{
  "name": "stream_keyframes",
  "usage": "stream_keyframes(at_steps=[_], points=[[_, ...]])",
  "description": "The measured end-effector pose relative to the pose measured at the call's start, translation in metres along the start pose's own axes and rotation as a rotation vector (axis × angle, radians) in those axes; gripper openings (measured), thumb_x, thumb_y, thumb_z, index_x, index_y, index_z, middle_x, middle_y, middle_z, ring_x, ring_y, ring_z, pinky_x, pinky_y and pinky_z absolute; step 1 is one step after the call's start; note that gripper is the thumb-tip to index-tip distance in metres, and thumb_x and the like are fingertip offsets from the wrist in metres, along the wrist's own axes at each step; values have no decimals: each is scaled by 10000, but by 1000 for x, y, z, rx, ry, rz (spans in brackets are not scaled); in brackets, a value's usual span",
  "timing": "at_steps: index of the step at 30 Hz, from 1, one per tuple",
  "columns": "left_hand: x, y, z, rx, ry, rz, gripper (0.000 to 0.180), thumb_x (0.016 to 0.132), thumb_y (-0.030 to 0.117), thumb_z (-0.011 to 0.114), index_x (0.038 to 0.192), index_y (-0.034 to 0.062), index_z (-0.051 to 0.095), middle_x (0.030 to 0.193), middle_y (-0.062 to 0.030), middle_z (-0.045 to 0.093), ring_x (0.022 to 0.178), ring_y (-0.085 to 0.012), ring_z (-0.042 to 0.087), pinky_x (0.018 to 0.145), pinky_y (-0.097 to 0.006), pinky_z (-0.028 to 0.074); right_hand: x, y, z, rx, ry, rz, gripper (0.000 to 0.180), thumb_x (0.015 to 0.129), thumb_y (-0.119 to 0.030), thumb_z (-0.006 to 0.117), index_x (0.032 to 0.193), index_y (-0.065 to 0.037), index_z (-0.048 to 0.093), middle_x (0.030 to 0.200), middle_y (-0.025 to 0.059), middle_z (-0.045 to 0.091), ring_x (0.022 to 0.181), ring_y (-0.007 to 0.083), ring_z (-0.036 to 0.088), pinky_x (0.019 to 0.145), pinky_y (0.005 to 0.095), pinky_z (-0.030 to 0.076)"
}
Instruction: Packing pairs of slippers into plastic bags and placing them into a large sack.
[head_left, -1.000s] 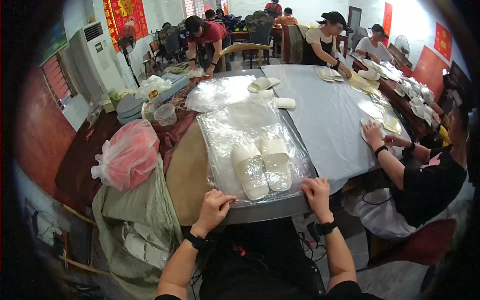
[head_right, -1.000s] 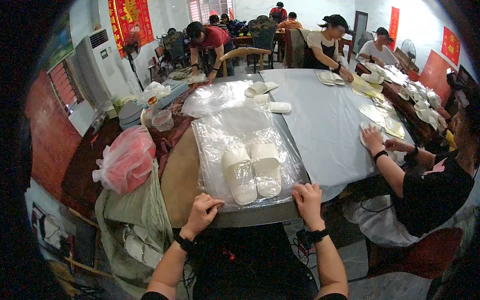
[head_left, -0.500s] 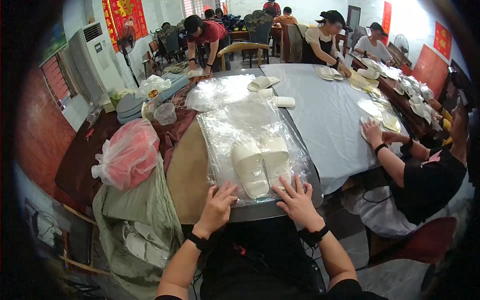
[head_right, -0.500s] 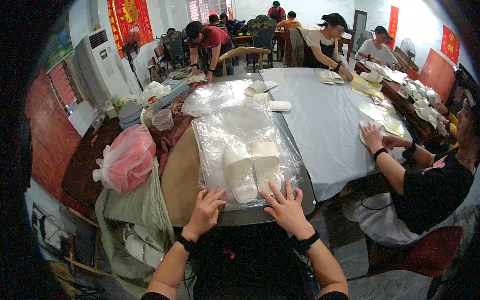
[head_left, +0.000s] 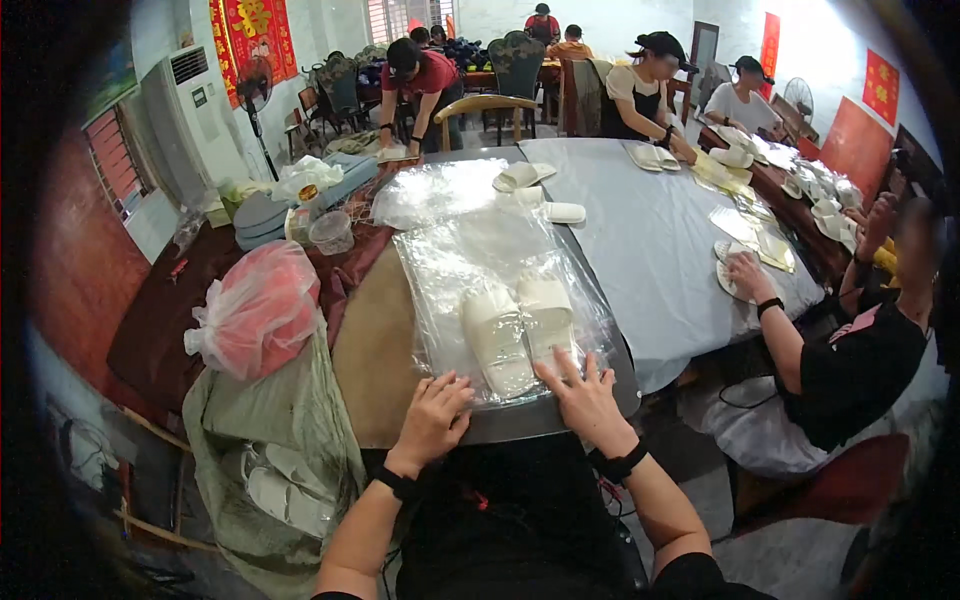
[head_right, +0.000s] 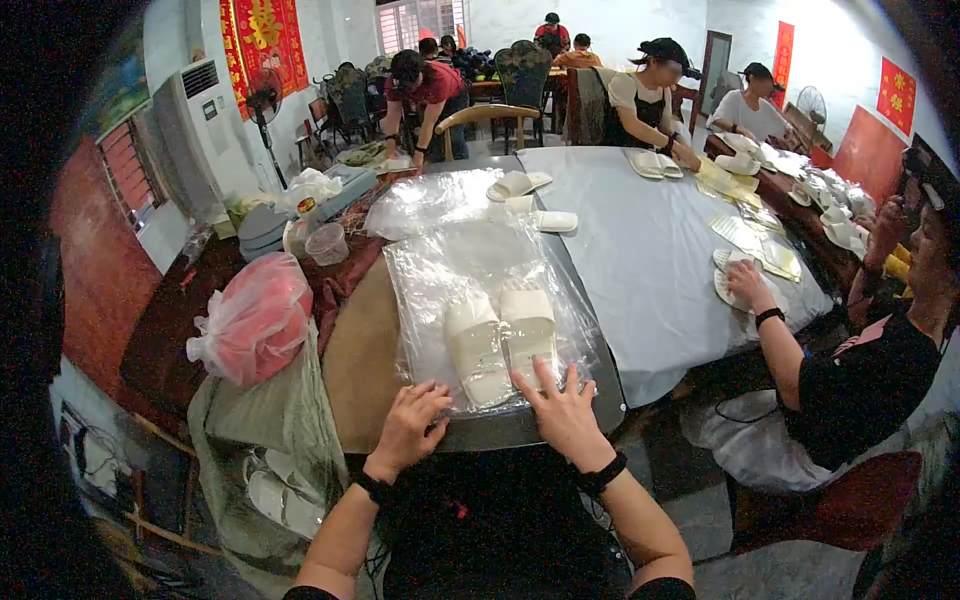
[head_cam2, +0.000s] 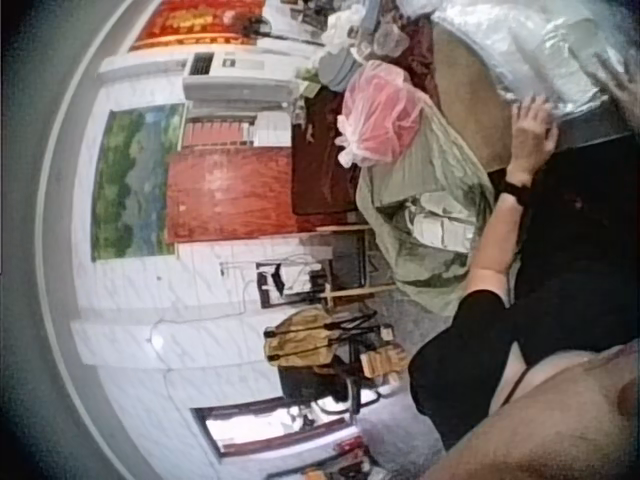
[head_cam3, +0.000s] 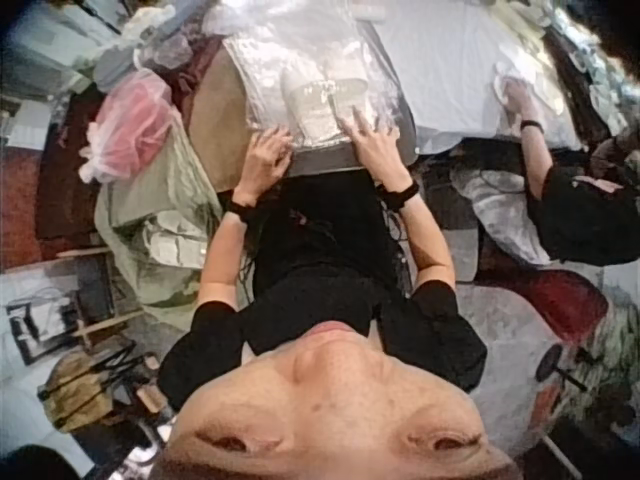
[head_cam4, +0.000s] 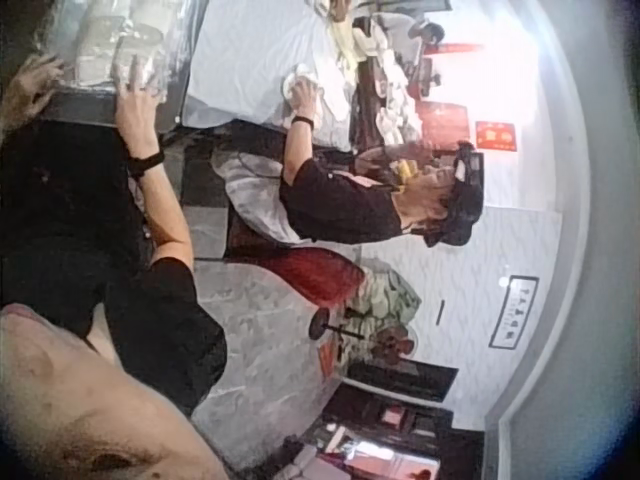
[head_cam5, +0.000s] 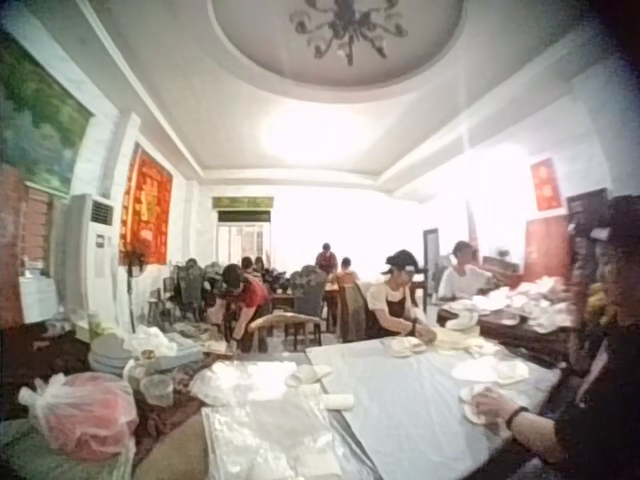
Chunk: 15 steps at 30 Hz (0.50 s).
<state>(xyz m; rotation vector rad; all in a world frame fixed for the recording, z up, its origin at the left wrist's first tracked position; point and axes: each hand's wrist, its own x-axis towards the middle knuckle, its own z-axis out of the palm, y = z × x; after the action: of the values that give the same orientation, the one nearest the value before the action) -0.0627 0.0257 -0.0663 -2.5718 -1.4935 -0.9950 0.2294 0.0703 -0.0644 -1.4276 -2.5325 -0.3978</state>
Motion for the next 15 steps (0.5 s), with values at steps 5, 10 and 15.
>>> stream_keyframes(at_steps=[5,10,15], points=[[1,-5,1,-75,98,32,171,869,82,698,1038,59,678,1149,-113,720,1146,-333,640,988,-473,479,2,-18,-23,211,-56,108,787,858,-451,745,1552,-330,395,1636,136,307,1374,578,367,930,727,392],[6,14,-13,-244,146,-59,162,882,28,673,1044,30,682,1062,-149,714,1007,-351,679,860,-430,545,3,-21,-31,143,83,95,829,821,-399,793,1549,-300,411,1655,96,294,1410,565,341,975,719,363],[-4,36,-36,-448,86,-152,180,948,-6,618,1118,-3,677,1047,-155,712,978,-319,695,856,-358,554,5,-23,-20,280,125,-34,780,778,-93,771,1496,-241,509,1591,81,425,1414,524,377,1040,629,385]])
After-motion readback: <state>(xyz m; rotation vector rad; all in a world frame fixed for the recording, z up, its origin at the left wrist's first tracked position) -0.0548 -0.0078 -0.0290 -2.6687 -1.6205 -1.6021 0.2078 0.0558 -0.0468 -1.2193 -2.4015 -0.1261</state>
